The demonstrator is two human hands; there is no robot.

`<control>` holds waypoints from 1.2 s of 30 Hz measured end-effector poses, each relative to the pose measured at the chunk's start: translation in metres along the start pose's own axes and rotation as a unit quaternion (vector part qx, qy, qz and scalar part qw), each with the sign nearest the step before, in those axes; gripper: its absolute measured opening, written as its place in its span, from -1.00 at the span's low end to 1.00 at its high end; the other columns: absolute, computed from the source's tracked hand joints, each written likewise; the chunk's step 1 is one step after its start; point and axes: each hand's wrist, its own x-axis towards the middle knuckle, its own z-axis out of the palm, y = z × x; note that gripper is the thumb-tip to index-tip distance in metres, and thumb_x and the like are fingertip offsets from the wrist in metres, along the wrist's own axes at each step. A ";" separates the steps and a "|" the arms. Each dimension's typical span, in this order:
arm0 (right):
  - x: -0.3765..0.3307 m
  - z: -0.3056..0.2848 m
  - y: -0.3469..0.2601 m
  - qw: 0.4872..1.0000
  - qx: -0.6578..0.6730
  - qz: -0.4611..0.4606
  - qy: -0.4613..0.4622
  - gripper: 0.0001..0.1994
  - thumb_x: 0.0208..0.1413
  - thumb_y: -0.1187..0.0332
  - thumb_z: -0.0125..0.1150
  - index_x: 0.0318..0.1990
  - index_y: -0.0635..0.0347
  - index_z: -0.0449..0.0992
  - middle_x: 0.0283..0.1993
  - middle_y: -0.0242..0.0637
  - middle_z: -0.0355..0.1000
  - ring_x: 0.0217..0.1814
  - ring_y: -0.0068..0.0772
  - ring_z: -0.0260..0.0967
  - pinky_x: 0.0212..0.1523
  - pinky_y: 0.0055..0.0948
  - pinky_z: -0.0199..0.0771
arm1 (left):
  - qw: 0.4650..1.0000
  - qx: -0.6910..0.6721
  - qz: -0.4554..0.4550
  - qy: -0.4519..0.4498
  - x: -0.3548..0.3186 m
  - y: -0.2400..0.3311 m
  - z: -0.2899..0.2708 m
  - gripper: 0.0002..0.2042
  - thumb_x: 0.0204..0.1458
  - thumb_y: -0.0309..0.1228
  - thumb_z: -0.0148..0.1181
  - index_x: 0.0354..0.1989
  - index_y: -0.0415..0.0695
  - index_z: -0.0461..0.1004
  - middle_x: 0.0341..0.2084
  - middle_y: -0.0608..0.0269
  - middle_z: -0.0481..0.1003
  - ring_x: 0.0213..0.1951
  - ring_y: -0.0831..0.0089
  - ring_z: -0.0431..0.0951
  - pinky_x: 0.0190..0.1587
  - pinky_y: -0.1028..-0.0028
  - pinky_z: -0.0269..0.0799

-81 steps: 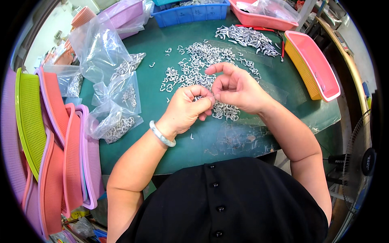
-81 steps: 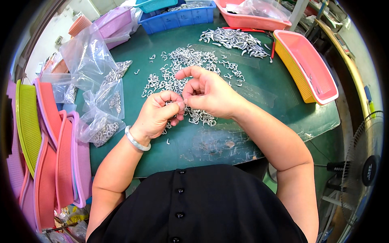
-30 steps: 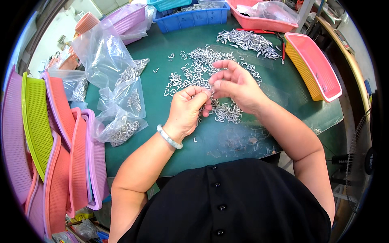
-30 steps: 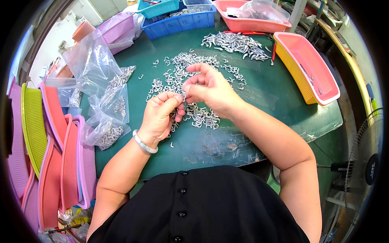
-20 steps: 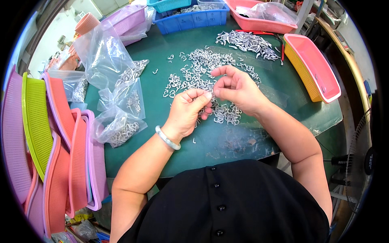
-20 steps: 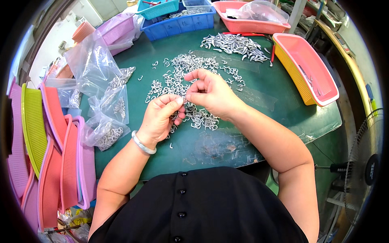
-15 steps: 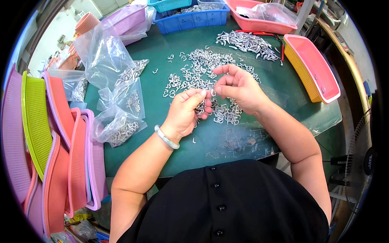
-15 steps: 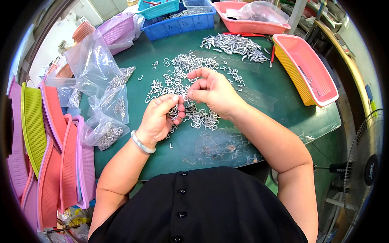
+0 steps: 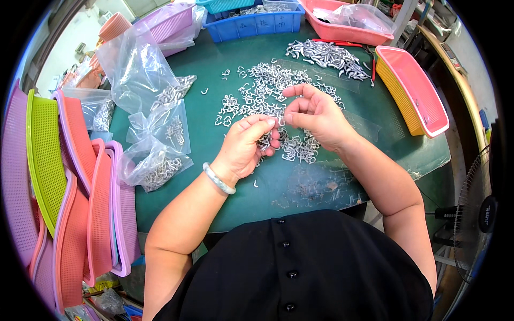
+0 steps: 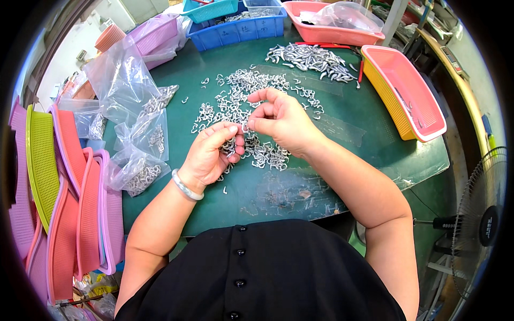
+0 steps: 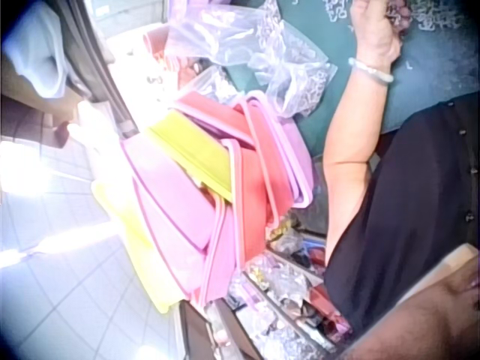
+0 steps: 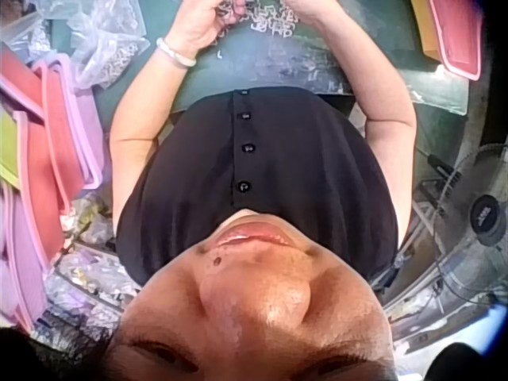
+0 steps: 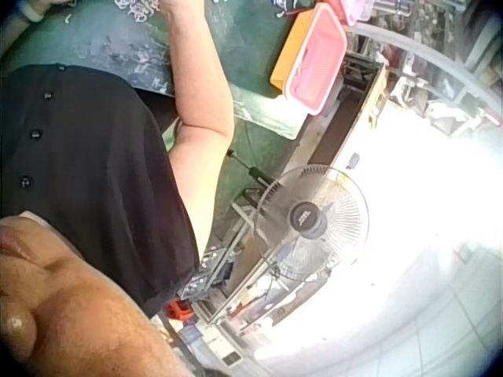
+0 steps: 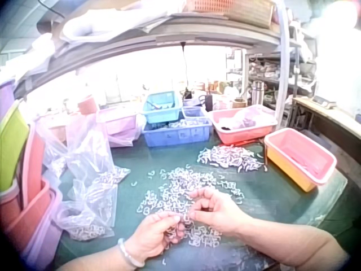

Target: The person sits at a green workbench and repeatedly picks up small metal hooks and screws, joining them together by hand. They place the assembled hardware into a clear plastic bag and continue the process with more pieces from the pile on the table.

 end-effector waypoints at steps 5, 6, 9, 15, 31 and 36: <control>0.000 0.002 0.001 1.000 -0.015 -0.014 -0.003 -0.62 -0.10 0.60 0.11 -0.06 0.32 0.24 -0.43 -0.38 0.37 -0.37 -0.65 0.30 -0.30 -0.64 0.29 | 1.000 0.014 -0.010 0.007 0.000 0.000 0.000 -0.93 0.00 -0.43 0.06 -0.38 -0.15 0.40 -0.58 0.32 0.39 -0.55 0.54 0.38 -0.56 0.62 0.23; 0.000 0.002 0.002 1.000 -0.019 -0.020 -0.004 -0.62 -0.10 0.60 0.10 -0.06 0.32 0.24 -0.43 -0.38 0.37 -0.37 -0.65 0.30 -0.30 -0.64 0.29 | 1.000 0.017 -0.006 0.009 0.000 0.000 0.001 -0.93 0.00 -0.43 0.06 -0.39 -0.14 0.40 -0.58 0.33 0.39 -0.55 0.56 0.38 -0.56 0.63 0.23; -0.001 0.002 0.002 1.000 -0.021 -0.014 -0.012 -0.60 -0.09 0.61 0.10 -0.03 0.31 0.22 -0.40 -0.39 0.37 -0.33 -0.66 0.29 -0.27 -0.66 0.28 | 0.999 0.028 0.003 0.016 -0.001 0.000 0.002 -0.95 0.00 -0.44 0.07 -0.40 -0.13 0.40 -0.59 0.34 0.39 -0.56 0.58 0.37 -0.57 0.65 0.20; 0.000 0.002 0.001 0.999 -0.033 -0.016 -0.018 -0.61 -0.08 0.62 0.08 -0.03 0.31 0.22 -0.39 -0.39 0.36 -0.33 -0.67 0.28 -0.27 -0.65 0.27 | 0.998 0.058 0.015 0.021 0.001 0.001 -0.003 -0.95 -0.01 -0.43 0.08 -0.41 -0.12 0.40 -0.59 0.36 0.38 -0.56 0.61 0.35 -0.59 0.67 0.17; -0.002 0.005 0.005 0.992 -0.092 -0.086 -0.019 -0.59 -0.10 0.63 0.07 -0.02 0.28 0.23 -0.42 -0.43 0.34 -0.37 -0.69 0.28 -0.28 -0.65 0.28 | 0.999 0.026 -0.043 0.011 0.000 0.007 -0.005 -0.85 0.04 -0.35 0.02 -0.42 -0.18 0.41 -0.61 0.33 0.36 -0.58 0.57 0.35 -0.61 0.64 0.20; -0.005 0.003 0.005 0.905 -0.328 -0.271 -0.019 -0.54 -0.10 0.62 0.07 0.04 0.18 0.23 -0.37 -0.37 0.38 -0.34 -0.55 0.37 -0.28 -0.58 0.36 | 0.996 0.007 -0.089 -0.016 -0.002 0.010 -0.004 -0.84 0.03 -0.35 0.02 -0.41 -0.20 0.41 -0.60 0.32 0.36 -0.57 0.54 0.38 -0.59 0.63 0.26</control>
